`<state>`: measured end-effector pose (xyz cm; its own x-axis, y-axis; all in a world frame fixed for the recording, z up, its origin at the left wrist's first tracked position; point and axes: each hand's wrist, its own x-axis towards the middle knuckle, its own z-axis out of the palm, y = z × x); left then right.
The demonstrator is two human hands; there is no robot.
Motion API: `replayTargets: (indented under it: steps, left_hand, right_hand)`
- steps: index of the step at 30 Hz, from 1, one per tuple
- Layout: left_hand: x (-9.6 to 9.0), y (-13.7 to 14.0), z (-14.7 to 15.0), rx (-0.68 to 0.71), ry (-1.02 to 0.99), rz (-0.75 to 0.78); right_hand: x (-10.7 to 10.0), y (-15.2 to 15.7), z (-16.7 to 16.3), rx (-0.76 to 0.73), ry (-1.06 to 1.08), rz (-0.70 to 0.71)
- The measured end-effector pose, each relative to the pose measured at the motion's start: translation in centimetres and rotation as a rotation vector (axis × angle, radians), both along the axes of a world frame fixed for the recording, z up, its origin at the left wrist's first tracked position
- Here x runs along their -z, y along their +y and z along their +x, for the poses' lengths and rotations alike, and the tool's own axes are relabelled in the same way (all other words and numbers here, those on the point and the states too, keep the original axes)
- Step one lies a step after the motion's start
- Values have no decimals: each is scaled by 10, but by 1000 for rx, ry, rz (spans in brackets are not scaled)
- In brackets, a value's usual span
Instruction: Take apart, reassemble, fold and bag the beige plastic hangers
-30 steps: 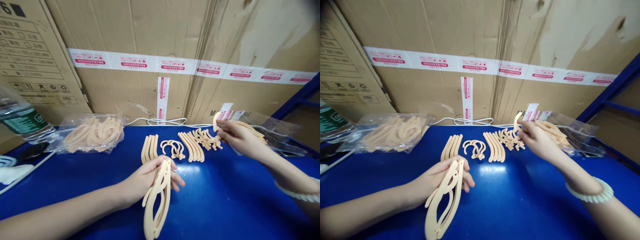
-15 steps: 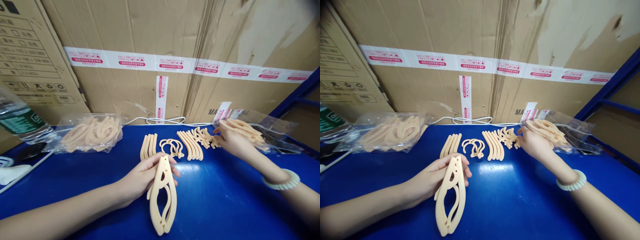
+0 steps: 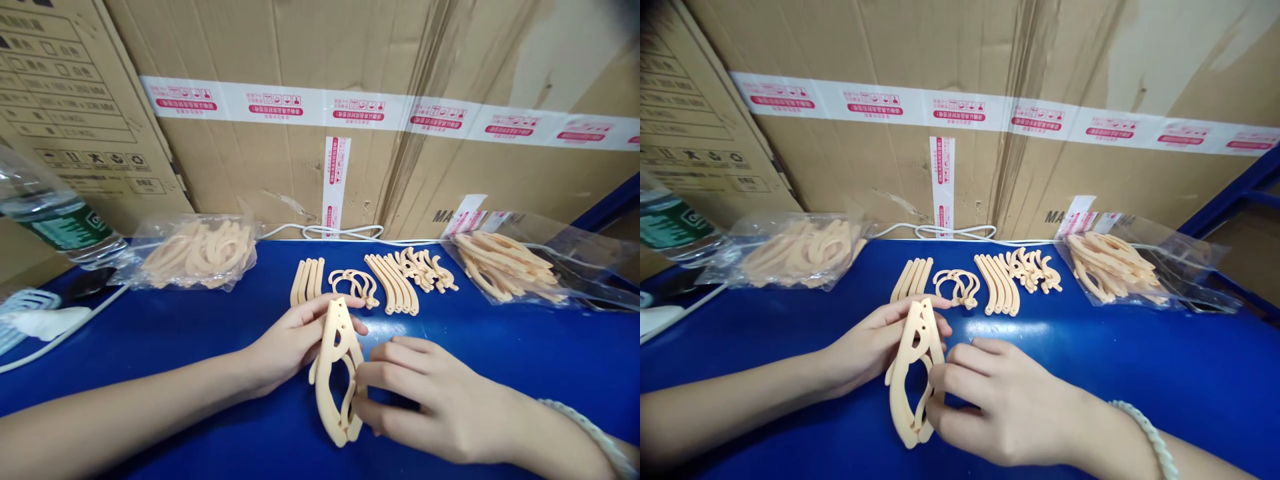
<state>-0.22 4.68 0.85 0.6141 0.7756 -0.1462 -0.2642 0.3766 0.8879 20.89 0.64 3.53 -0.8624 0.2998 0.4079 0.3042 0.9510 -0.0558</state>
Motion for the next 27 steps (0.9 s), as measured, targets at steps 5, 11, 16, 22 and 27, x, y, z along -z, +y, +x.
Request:
replayTargets:
  steps: [5, 11, 16, 22, 27]
  left_hand:
    - [-2, -3, 2, -55, -13, -55]
    - [-3, -8, 5, -60, 19, -18]
    - [1, -13, 2, -7, 180, 231]
    - [5, -13, 0, -106, 297, 364]
    - [5, -14, 2, -106, 191, 256]
  right_hand:
    - [12, 2, -2, -4, 14, 72]
    - [15, 1, -3, 44, -14, 187]
    - [18, 5, 0, 177, -88, 298]
    - [24, 6, 0, 376, -173, 336]
    - [20, 7, 1, 355, -216, 326]
